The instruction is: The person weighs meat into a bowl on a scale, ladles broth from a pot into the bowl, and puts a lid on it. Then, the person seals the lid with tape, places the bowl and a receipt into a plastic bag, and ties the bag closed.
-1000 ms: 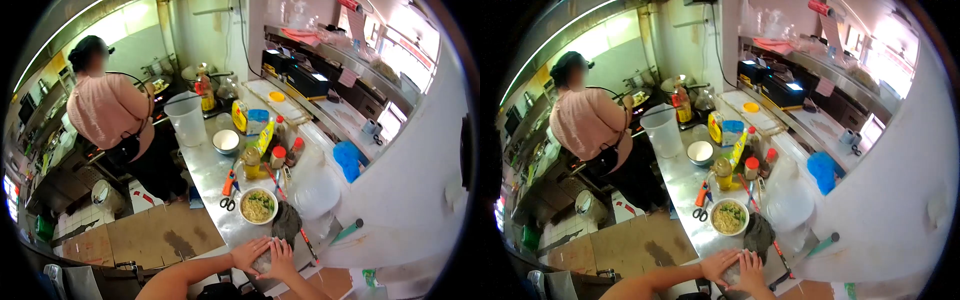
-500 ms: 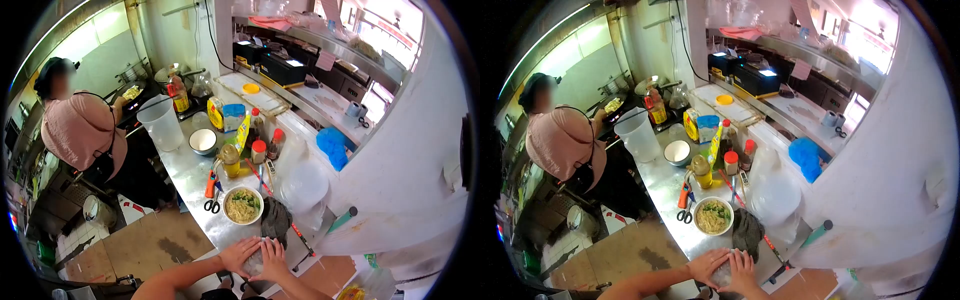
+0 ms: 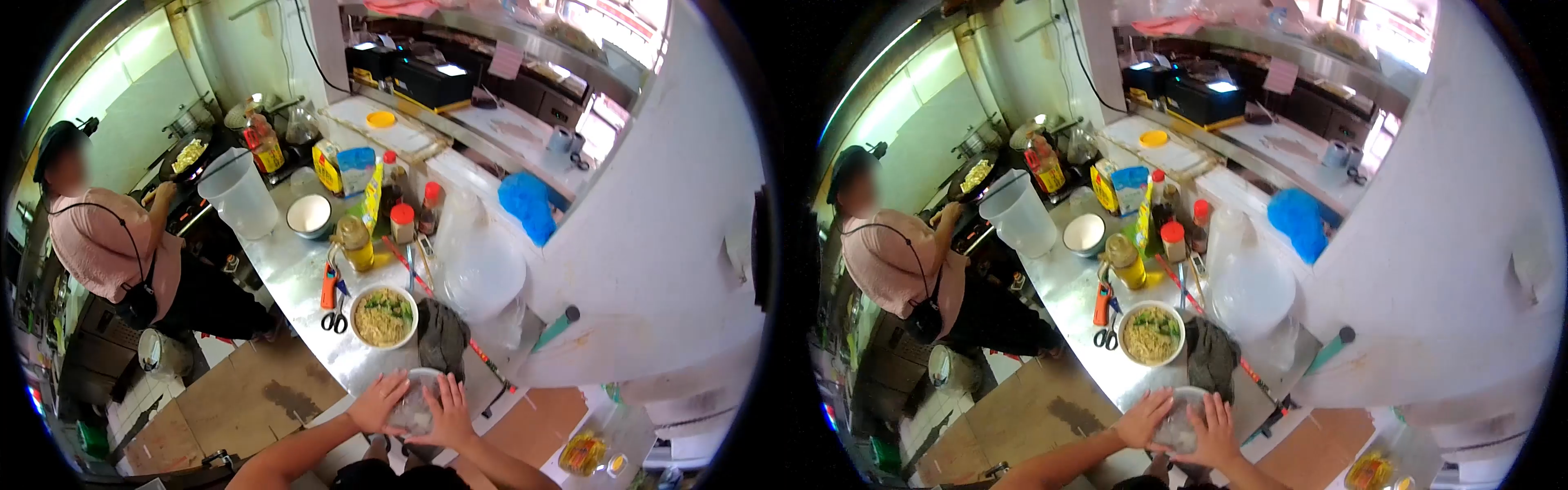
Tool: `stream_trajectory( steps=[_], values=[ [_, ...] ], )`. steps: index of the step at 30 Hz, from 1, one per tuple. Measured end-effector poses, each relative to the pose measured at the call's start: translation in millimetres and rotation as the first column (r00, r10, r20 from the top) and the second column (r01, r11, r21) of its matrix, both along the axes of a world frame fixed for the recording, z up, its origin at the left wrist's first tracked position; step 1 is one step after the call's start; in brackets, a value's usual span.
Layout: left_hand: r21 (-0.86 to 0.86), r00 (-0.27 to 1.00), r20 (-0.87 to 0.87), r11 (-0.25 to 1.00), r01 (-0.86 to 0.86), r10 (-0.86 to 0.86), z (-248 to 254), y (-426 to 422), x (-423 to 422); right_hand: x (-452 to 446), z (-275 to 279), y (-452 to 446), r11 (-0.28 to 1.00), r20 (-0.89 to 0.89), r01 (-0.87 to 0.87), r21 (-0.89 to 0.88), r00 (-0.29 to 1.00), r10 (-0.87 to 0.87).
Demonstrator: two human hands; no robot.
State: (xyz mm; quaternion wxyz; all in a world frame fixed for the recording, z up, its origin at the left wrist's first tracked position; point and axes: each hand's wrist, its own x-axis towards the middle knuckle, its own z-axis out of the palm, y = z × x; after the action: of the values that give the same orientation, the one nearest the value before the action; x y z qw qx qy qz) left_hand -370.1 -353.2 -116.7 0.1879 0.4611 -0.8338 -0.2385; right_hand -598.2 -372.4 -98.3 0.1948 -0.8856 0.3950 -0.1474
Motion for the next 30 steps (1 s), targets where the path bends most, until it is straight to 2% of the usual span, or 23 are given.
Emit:
stream_trajectory(
  steps=[3,8,11,14,15,18,24,27,28,30],
  values=[
    [0.023,0.999,0.037,0.999,-0.024,0.023,-2.3,10.2,-4.4,-4.3,-7.7,2.0,1.000,0.077,0.016,-0.009,0.997,-0.015],
    [-0.063,0.998,0.022,0.996,-0.055,0.056,-0.5,12.3,-7.8,-8.0,1.4,0.2,0.999,0.026,0.005,0.033,1.000,-0.005],
    [-0.117,0.986,-0.121,0.985,-0.129,0.115,-21.4,29.1,-10.0,-8.6,3.2,2.1,1.000,0.016,0.011,0.023,1.000,-0.011],
    [-0.058,0.948,-0.200,0.962,-0.265,0.249,-37.9,50.1,-21.9,-7.7,-1.5,5.5,0.999,0.037,0.039,0.019,0.999,-0.040],
    [-0.003,0.934,-0.177,0.949,-0.316,0.311,-38.8,54.3,-26.5,-8.0,-1.4,4.4,0.999,0.036,0.042,0.028,0.998,-0.043],
    [-0.008,0.903,-0.275,0.939,-0.345,0.329,-41.5,53.1,-32.0,-7.5,-6.2,6.2,0.998,0.054,0.058,0.019,0.997,-0.059],
    [-0.012,0.933,-0.245,0.961,-0.276,0.265,-37.8,41.1,-24.9,-3.2,-4.7,16.0,0.985,0.070,0.174,0.001,0.982,-0.174],
    [-0.035,0.938,-0.146,0.946,-0.322,0.314,-24.5,45.3,-29.6,0.2,-7.2,24.9,0.971,0.095,0.241,-0.012,0.966,-0.239],
    [0.018,0.895,-0.170,0.910,-0.415,0.412,-21.1,49.3,-33.0,-0.4,-8.6,26.1,0.966,0.106,0.257,-0.019,0.961,-0.254],
    [0.126,0.776,-0.200,0.801,-0.585,0.598,-21.0,57.5,-40.4,-3.9,-10.3,24.2,0.959,0.242,0.277,0.064,0.928,-0.284]
  ],
)
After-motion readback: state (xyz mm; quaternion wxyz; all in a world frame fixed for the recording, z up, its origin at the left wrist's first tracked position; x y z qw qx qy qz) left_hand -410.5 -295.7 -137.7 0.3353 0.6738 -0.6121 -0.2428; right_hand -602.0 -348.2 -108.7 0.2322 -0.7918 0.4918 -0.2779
